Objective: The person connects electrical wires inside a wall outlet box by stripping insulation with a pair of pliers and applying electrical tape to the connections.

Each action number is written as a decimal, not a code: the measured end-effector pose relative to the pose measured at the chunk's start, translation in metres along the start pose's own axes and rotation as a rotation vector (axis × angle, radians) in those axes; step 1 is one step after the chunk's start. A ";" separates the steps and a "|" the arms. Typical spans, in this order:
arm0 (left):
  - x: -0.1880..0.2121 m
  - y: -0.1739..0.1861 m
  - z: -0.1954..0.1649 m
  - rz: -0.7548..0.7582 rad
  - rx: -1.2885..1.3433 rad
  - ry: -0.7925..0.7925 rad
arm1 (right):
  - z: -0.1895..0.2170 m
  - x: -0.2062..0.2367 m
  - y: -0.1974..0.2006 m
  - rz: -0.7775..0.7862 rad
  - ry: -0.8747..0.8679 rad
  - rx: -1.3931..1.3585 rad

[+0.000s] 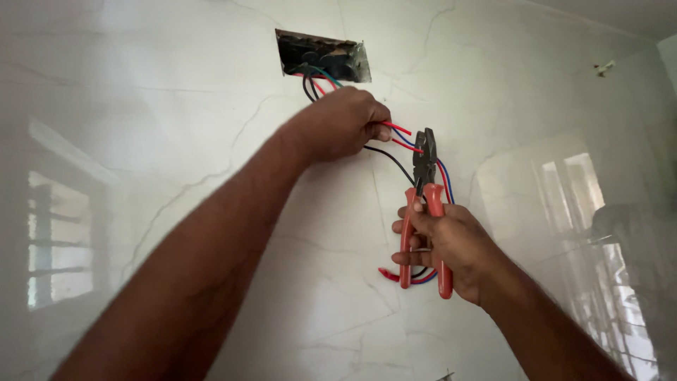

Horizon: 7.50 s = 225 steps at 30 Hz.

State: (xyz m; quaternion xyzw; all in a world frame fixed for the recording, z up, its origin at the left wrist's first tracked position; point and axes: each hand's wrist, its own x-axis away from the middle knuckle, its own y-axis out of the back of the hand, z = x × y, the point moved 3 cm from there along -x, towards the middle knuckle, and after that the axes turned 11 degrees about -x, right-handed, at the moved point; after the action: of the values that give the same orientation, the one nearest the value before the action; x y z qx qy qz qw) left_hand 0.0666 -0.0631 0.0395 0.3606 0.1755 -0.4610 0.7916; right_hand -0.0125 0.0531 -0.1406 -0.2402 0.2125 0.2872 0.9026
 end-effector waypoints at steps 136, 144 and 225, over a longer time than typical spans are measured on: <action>0.028 -0.010 -0.039 -0.715 0.221 0.458 | 0.063 -0.030 0.025 -0.139 0.463 0.664; 0.029 -0.008 -0.031 -0.693 0.278 0.495 | 0.057 -0.011 0.002 -0.140 0.245 0.418; 0.026 -0.011 -0.020 -0.385 0.149 0.281 | 0.066 0.002 -0.018 -0.237 0.408 0.898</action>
State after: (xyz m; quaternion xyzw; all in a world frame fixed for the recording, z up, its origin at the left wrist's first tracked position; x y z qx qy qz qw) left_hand 0.0717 -0.0675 0.0064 0.4384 0.3150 -0.5605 0.6281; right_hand 0.0160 0.0775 -0.0836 0.0980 0.4585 0.0103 0.8832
